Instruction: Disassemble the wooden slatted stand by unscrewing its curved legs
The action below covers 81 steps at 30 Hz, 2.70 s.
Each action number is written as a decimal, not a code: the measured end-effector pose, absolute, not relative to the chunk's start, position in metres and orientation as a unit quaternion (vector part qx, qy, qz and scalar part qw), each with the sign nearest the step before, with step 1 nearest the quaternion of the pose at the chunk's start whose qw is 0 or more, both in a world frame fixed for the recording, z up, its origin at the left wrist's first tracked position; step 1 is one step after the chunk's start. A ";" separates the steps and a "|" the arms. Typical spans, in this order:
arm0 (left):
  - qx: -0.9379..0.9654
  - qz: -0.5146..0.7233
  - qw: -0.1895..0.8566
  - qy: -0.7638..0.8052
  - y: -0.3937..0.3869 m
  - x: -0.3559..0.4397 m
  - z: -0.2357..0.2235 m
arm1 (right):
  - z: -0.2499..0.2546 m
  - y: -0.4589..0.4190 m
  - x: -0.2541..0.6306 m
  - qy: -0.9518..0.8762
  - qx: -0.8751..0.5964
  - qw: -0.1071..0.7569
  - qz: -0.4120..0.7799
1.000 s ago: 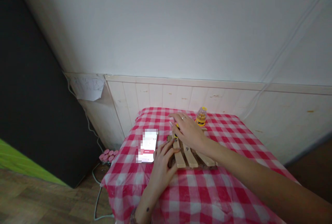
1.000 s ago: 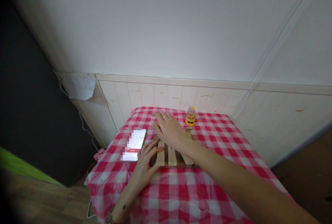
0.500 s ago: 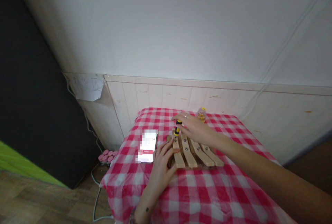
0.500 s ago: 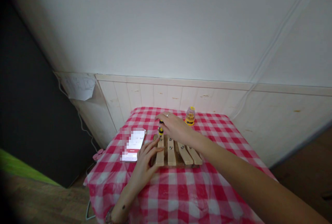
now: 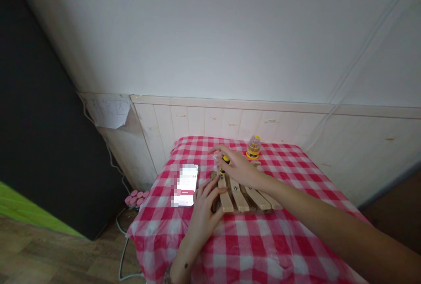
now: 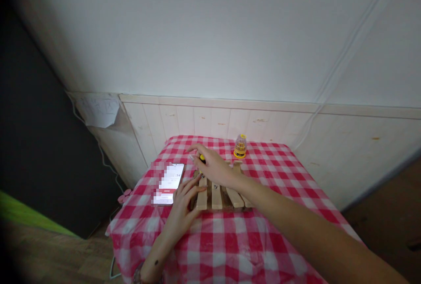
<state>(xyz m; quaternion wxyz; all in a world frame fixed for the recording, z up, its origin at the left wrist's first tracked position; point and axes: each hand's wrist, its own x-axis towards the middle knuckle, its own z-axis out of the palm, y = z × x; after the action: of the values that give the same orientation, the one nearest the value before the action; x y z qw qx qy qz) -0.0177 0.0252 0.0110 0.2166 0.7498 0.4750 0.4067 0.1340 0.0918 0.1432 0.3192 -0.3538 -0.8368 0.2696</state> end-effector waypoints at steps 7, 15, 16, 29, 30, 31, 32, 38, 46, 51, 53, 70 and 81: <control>0.748 0.410 0.221 0.472 0.024 -0.018 0.012 | 0.150 0.091 0.132 -0.877 -0.372 0.263 0.153; 0.746 0.402 0.231 0.478 0.024 -0.018 0.014 | 0.165 0.085 0.138 -0.892 -0.413 0.109 -0.149; 0.746 0.402 0.231 0.478 0.024 -0.018 0.015 | 0.164 0.085 0.138 -0.889 -0.418 0.098 -0.161; 0.749 0.402 0.218 0.480 0.024 -0.018 0.013 | 0.155 0.095 0.149 -0.879 -0.386 0.261 0.098; 0.749 0.402 0.218 0.479 0.024 -0.018 0.013 | 0.153 0.095 0.149 -0.871 -0.388 0.279 0.117; 0.750 0.401 0.218 0.479 0.024 -0.018 0.013 | 0.151 0.096 0.150 -0.860 -0.390 0.299 0.133; 0.750 0.401 0.218 0.479 0.024 -0.018 0.013 | 0.149 0.096 0.149 -0.851 -0.391 0.317 0.150; 0.750 0.400 0.214 0.482 0.024 -0.018 0.013 | 0.144 0.094 0.147 -0.834 -0.350 0.350 0.244; 0.750 0.401 0.216 0.480 0.024 -0.017 0.012 | 0.153 0.089 0.142 -0.901 -0.372 0.224 0.016; 0.747 0.407 0.212 0.480 0.024 -0.017 0.012 | 0.154 0.088 0.139 -0.915 -0.353 0.172 -0.089; 0.746 0.408 0.214 0.481 0.024 -0.017 0.013 | 0.153 0.088 0.140 -0.920 -0.341 0.157 -0.115; 0.754 0.406 0.216 0.470 0.024 -0.019 0.013 | 0.142 0.099 0.145 -0.927 -0.309 0.213 0.006; 0.753 0.405 0.215 0.472 0.024 -0.019 0.014 | 0.139 0.092 0.138 -0.879 -0.344 0.289 0.164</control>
<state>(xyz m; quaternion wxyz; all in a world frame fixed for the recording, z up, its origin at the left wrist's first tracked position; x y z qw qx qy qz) -0.0186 0.0241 0.0137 0.2153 0.7529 0.4718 0.4051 0.1385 0.0925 0.1392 0.2885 -0.3436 -0.8786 0.1638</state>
